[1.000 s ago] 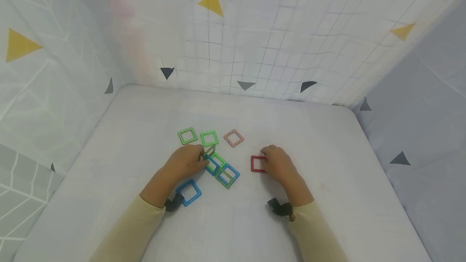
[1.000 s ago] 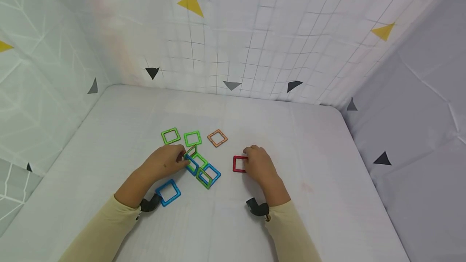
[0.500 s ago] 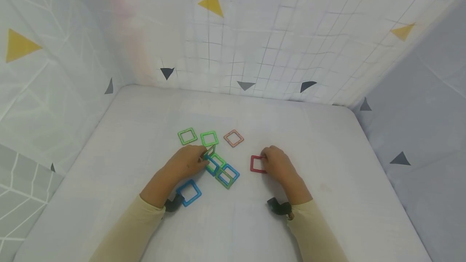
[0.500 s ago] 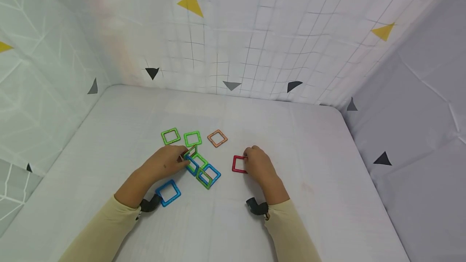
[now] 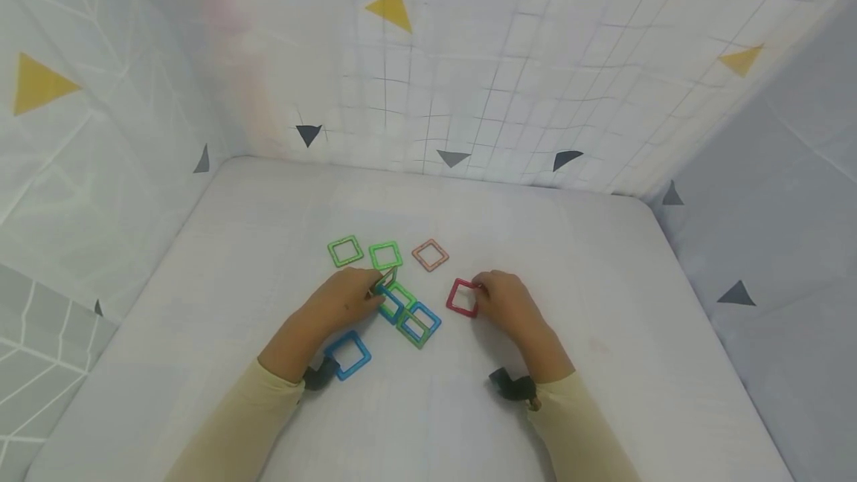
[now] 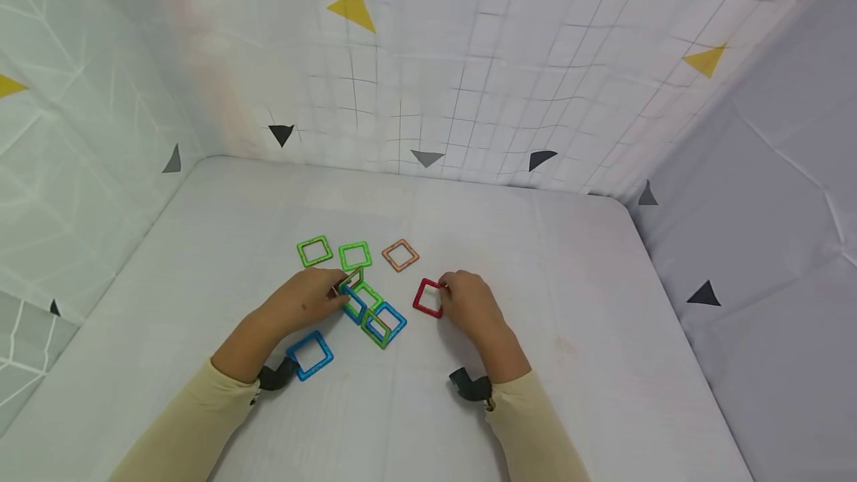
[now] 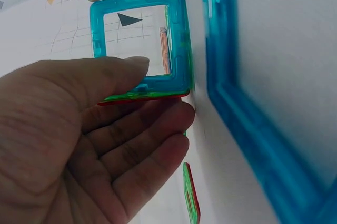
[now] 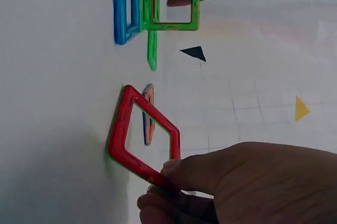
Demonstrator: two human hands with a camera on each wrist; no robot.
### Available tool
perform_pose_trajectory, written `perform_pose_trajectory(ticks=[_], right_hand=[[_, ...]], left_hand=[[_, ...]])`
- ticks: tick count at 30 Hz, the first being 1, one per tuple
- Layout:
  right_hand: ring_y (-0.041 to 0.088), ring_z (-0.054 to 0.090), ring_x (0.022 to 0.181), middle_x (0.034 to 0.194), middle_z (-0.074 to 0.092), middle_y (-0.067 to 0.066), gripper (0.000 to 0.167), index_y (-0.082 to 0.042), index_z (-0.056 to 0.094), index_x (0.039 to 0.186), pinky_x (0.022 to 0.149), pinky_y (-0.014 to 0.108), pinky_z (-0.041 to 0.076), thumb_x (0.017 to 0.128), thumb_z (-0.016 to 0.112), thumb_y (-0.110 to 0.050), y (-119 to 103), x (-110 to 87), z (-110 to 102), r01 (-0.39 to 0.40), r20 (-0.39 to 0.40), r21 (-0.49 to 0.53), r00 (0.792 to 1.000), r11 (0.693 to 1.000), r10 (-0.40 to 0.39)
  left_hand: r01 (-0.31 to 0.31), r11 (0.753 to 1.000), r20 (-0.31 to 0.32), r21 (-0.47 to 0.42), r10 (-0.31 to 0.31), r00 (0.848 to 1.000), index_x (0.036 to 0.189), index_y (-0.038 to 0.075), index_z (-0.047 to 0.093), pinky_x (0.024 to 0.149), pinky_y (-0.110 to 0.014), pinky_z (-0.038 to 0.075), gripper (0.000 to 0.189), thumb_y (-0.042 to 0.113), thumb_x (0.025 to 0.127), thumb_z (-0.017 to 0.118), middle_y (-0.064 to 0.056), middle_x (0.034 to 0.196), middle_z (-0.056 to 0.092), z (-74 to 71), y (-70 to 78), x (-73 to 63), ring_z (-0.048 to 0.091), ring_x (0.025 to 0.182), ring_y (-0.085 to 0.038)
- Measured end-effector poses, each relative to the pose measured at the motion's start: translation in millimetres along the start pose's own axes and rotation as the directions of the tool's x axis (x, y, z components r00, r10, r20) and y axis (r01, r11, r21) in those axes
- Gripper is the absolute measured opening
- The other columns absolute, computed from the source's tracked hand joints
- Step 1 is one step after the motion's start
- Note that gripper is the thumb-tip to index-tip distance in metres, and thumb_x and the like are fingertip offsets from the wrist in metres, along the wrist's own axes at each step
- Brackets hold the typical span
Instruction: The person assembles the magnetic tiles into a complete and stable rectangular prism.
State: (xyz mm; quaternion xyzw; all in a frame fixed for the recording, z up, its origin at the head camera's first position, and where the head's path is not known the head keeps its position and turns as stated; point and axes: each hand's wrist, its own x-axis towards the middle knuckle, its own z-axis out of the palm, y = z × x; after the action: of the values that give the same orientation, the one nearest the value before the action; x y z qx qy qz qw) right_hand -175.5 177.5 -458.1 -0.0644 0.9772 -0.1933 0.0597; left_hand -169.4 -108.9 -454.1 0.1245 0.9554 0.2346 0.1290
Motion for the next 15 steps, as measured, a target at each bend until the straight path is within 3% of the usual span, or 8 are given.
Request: perform_pose_trajectory(ticks=[7,15], right_hand=[[0.018,0.060,0.084,0.091,0.069,0.000,0.023,-0.013,0.072,0.111,0.082,0.035,0.058,0.092,0.073,-0.024,-19,-7.1,0,0.038,0.018,0.012,0.999,0.999,-0.038],[0.014,0.058,0.077,0.085,0.067,-0.005,0.024,-0.014,0.072,0.110,0.077,0.030,0.057,0.091,0.073,-0.028,-31,-11.1,7,0.108,0.008,-0.003,0.994,0.994,-0.108]], left_hand=[[-0.004,1.000,-0.005,0.006,0.004,1.000,0.105,0.019,0.066,0.069,-0.030,0.050,0.013,0.027,0.095,0.068,0.008,0.080,0.061,0.0,0.3,-0.4,0.056,0.073,-0.012],[-0.028,1.000,-0.017,0.005,0.028,0.999,0.102,0.019,0.066,0.066,-0.030,0.048,0.010,0.025,0.095,0.068,0.008,0.076,0.060,0.4,-0.1,0.1,0.055,0.071,-0.013]])
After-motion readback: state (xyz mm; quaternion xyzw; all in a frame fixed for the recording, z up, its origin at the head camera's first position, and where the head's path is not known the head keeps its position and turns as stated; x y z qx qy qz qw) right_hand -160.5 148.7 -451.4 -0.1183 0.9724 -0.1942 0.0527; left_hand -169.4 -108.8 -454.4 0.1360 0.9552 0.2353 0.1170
